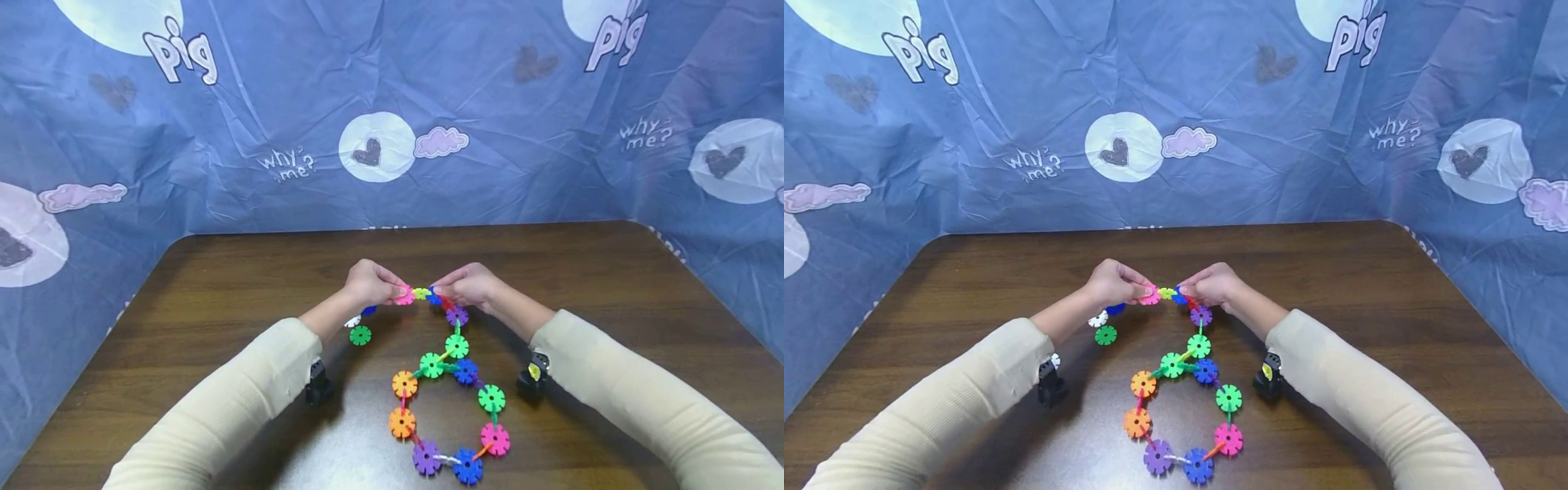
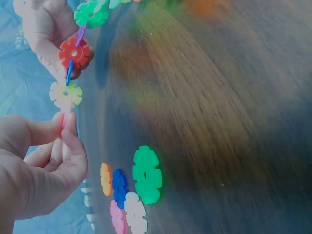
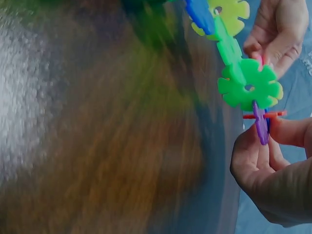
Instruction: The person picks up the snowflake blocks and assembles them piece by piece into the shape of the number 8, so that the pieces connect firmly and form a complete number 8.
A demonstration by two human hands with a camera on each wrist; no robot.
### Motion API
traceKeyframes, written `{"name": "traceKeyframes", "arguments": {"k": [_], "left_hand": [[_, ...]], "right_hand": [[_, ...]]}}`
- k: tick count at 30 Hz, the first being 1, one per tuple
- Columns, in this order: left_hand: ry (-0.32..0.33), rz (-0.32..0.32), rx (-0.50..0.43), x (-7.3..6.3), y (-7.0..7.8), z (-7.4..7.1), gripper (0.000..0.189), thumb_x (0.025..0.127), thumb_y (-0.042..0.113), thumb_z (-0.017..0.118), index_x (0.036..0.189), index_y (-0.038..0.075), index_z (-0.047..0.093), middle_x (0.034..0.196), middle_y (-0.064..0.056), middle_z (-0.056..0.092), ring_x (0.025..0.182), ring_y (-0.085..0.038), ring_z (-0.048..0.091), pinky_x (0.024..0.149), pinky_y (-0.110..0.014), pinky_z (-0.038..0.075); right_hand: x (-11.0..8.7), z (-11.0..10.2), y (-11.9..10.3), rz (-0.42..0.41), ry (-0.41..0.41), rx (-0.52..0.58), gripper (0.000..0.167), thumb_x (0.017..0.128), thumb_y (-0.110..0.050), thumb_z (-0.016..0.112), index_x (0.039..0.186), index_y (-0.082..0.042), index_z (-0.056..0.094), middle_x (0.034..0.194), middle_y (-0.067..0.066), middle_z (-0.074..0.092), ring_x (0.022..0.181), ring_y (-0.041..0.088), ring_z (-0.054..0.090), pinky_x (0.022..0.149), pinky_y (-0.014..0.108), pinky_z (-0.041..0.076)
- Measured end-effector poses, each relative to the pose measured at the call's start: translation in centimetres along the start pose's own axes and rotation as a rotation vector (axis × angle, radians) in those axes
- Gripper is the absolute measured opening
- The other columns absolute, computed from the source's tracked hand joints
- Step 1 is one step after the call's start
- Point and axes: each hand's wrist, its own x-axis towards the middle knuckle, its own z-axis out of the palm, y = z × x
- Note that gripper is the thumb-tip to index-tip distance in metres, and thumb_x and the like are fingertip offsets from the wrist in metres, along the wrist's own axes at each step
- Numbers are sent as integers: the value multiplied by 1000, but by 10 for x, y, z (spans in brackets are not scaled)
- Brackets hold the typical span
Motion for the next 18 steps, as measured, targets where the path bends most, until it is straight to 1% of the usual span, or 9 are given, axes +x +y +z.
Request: {"name": "traceKeyframes", "arguments": {"k": [4,6,8,10,13,15,18], "left_hand": [[27,-10,44,1,1,-1,11,80,5,76,90,1,77,83,-12,76,52,-3,57,61,-21,57],[32,-7,50,1,0,-2,11,79,5,76,89,1,77,84,-13,76,54,-4,58,62,-21,57],[37,2,72,1,0,-2,11,78,5,77,88,1,77,83,-12,76,60,-5,59,68,-22,56],[44,14,114,1,-1,-2,11,76,6,78,87,2,77,83,-11,76,68,-8,63,78,-24,56],[55,19,158,2,-2,-1,13,75,6,79,87,3,78,85,-10,76,82,-14,68,93,-25,52],[51,15,173,2,-3,-1,14,74,5,78,88,3,77,88,-11,76,88,-17,69,96,-29,52],[44,6,167,2,-2,0,13,74,4,77,87,3,77,92,-11,75,90,-17,65,92,-30,53]], "right_hand": [[-2,6,-1,-14,57,10,34,89,-8,66,117,10,63,60,-12,60,60,1,53,57,16,49],[-2,10,-2,-19,80,12,32,88,-7,67,115,11,64,58,-12,59,57,1,51,53,15,47],[-2,12,-1,-26,97,5,31,87,-6,67,113,11,65,56,-11,58,55,1,50,51,15,45],[-3,15,-1,-24,118,-17,29,86,-6,68,110,11,67,55,-11,58,54,2,49,50,15,43],[-3,19,0,-13,147,-52,26,86,-8,70,106,8,69,59,-9,59,57,4,49,52,17,43],[-3,21,0,-2,166,-74,24,86,-10,70,105,6,71,64,-6,60,59,6,48,52,17,43],[-2,24,1,1,198,-91,23,86,-11,71,103,4,72,72,-3,64,64,8,50,55,17,43]]}}
